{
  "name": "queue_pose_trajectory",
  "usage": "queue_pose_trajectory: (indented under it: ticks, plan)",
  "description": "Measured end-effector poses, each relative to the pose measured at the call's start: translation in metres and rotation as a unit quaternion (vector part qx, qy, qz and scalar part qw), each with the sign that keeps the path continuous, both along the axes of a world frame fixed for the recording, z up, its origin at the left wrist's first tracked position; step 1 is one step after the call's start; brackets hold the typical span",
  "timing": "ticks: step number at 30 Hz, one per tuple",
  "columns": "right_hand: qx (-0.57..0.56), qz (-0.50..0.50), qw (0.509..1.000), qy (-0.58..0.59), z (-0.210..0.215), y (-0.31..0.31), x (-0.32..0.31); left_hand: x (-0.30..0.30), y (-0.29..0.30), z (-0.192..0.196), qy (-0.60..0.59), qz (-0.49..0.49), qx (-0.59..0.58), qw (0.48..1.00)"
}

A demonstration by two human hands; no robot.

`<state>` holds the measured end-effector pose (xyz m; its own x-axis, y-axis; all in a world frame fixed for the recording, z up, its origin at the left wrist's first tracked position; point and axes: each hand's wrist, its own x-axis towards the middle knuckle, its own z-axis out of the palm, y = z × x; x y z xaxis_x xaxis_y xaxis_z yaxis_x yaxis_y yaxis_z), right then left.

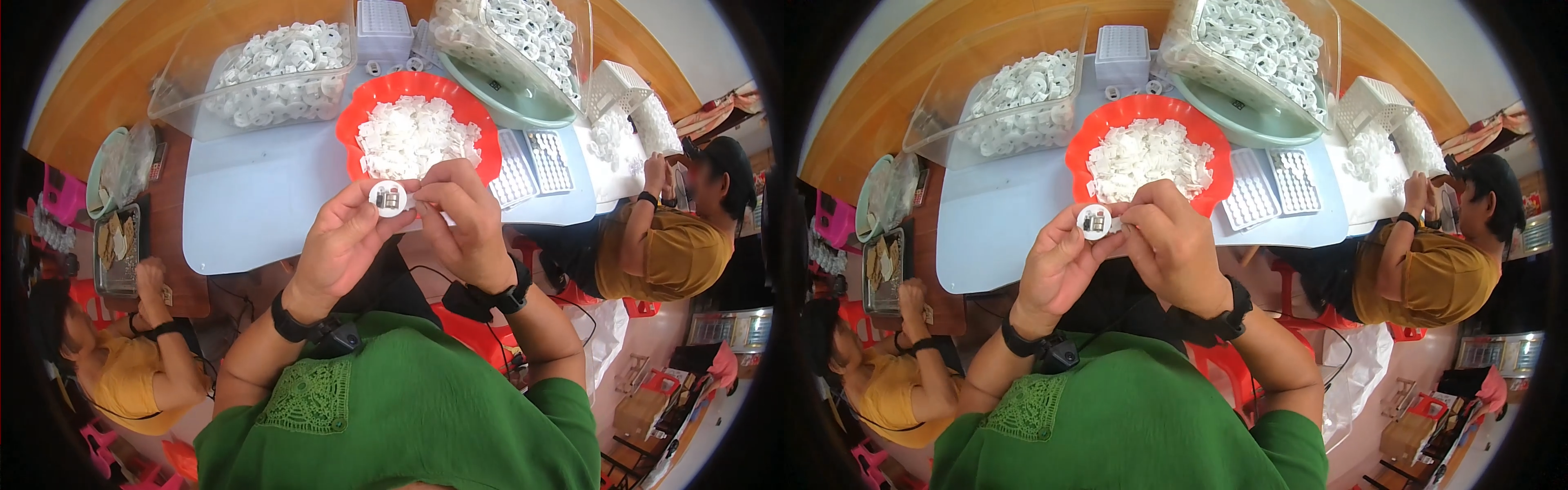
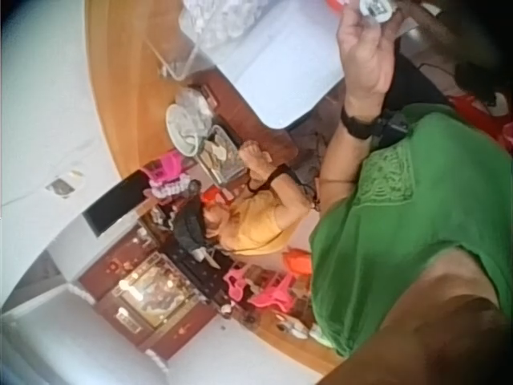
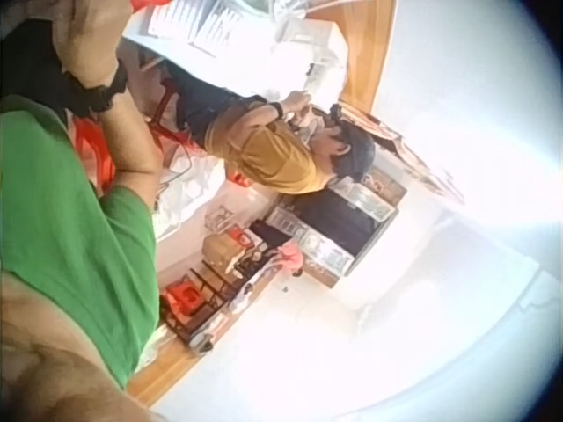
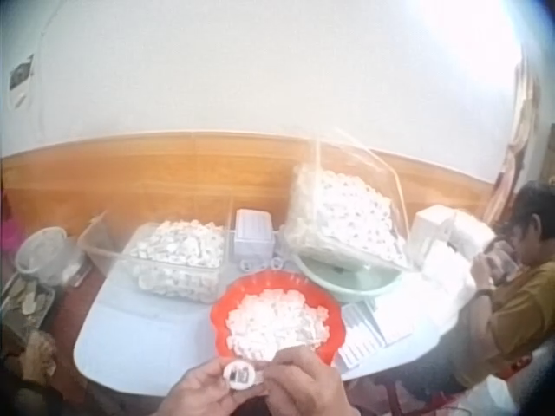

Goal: Assembling small white plastic components by hand on a production floor table.

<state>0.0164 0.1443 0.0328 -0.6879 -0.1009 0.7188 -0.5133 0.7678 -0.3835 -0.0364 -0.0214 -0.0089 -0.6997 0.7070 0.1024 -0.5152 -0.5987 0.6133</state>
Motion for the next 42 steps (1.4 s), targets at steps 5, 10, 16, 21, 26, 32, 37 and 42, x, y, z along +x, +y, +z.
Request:
queue_pose_trajectory:
  ticks: [5, 10, 16, 21, 26, 32, 37, 42]
  plan:
    - [-0.348, 0.056, 0.903, -0.245, -0.009, 0.003, 0.01, 0.003, -0.003, 0.004, 0.084, -0.018, -0.018, 0.996]
    - [-0.366, 0.023, 0.873, -0.322, 0.006, 0.004, 0.015, 0.008, -0.001, 0.002, 0.197, 0.021, -0.088, 0.976]
    - [-0.131, 0.03, 0.97, -0.201, 0.002, 0.005, 0.015, 0.011, -0.004, -0.001, 0.173, 0.029, -0.089, 0.981]
    - [-0.102, 0.041, 0.979, -0.174, 0.001, 0.011, 0.015, 0.009, -0.001, 0.001, 0.147, 0.019, -0.079, 0.986]
    - [-0.243, 0.068, 0.932, -0.261, -0.007, 0.02, 0.017, 0.011, 0.001, 0.007, 0.075, -0.002, -0.04, 0.996]
    - [-0.455, 0.057, 0.815, -0.355, 0.001, 0.022, 0.025, 0.007, -0.003, -0.006, 0.043, -0.007, -0.085, 0.995]
    - [-0.361, 0.056, 0.882, -0.298, 0.012, 0.01, 0.03, 0.014, -0.001, -0.003, 0.098, -0.016, -0.108, 0.989]
    - [-0.247, 0.052, 0.934, -0.253, 0.022, 0.002, 0.035, 0.015, -0.004, 0.001, 0.184, -0.006, -0.127, 0.975]
